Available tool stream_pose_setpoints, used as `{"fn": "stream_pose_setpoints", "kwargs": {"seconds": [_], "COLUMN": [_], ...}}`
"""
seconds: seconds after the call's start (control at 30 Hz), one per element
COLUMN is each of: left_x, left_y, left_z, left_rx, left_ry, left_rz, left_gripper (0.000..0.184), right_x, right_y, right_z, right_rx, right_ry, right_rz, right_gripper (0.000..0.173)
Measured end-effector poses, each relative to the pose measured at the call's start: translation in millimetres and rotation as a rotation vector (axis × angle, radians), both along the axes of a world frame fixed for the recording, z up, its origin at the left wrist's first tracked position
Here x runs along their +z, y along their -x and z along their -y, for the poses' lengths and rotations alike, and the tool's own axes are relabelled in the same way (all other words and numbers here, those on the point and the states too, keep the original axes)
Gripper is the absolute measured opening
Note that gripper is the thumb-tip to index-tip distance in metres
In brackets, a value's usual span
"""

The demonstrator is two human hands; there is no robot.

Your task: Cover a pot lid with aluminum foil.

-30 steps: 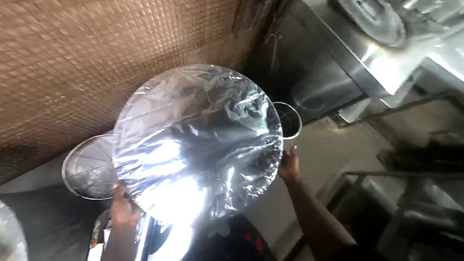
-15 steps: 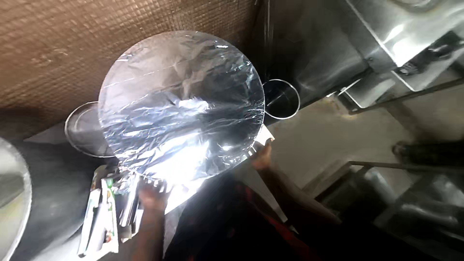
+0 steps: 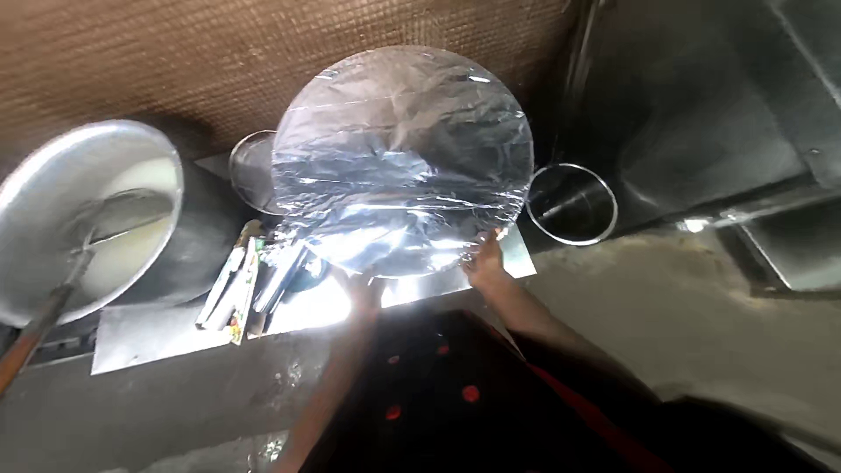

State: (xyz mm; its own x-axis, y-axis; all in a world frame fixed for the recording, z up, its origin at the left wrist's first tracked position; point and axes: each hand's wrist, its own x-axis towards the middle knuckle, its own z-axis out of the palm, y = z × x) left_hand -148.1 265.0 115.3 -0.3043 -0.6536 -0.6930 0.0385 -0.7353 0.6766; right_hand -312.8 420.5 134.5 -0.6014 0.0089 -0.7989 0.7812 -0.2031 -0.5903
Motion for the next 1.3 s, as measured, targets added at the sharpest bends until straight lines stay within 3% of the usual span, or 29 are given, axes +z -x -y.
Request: {"fn": "stream_pose_setpoints", "kwargs": {"seconds": [0.2,0.27,0.37,0.47,0.57,0.63,0.7,0.77,0.83,0.93,1.07,1.2,1.3], "left_x": [-11,-20,-10,-1,1,5,7,3,-4,-16,-22,13,20], "left_y": [3,3,8,10,6,9,13,16,22,27,13,-10,-8], "left_z": [25,31,21,15,24,36,47,61,73,87,93,123,135], "left_rx": [-0.052,-0.046,-0.003,0.014,0.007,-0.034,-0.088,-0.133,-0.120,-0.113,-0.135,-0.365,-0.366], "left_ry": [0.125,0.115,0.121,0.093,0.075,0.120,0.218,0.268,0.306,0.333,0.285,0.291,0.279], "left_rz": [0.214,0.193,0.131,0.118,0.123,0.182,0.290,0.382,0.453,0.526,0.390,0.441,0.444], "left_gripper": [0.045,0.043,0.036,0.041,0.045,0.042,0.044,0.052,0.056,0.055,0.061,0.070,0.070], "right_x": [-52,-58,-58,-59,-52,-49,-53,-73,-91,-89,-62,-72,-51], "right_y": [25,27,31,37,27,8,-7,-16,-18,-10,-23,-43,-63], "right_z": [-28,-29,-26,-21,-27,-39,-49,-54,-58,-57,-56,-46,-27], "right_rx": [0.486,0.379,0.277,0.295,0.213,0.401,0.778,1.123,1.227,1.285,1.469,1.507,1.559], "right_ry": [-0.645,-0.572,-0.467,-0.625,-0.936,-1.090,-1.090,-1.080,-1.114,-1.155,-1.187,-1.072,-1.198], "right_rz": [-0.531,-0.559,-0.466,-0.521,-0.637,-0.994,-1.374,-1.588,-1.714,-1.751,-1.655,-1.879,-1.742], "right_gripper": [0.071,0.062,0.065,0.063,0.065,0.070,0.081,0.091,0.092,0.090,0.089,0.086,0.082]}}
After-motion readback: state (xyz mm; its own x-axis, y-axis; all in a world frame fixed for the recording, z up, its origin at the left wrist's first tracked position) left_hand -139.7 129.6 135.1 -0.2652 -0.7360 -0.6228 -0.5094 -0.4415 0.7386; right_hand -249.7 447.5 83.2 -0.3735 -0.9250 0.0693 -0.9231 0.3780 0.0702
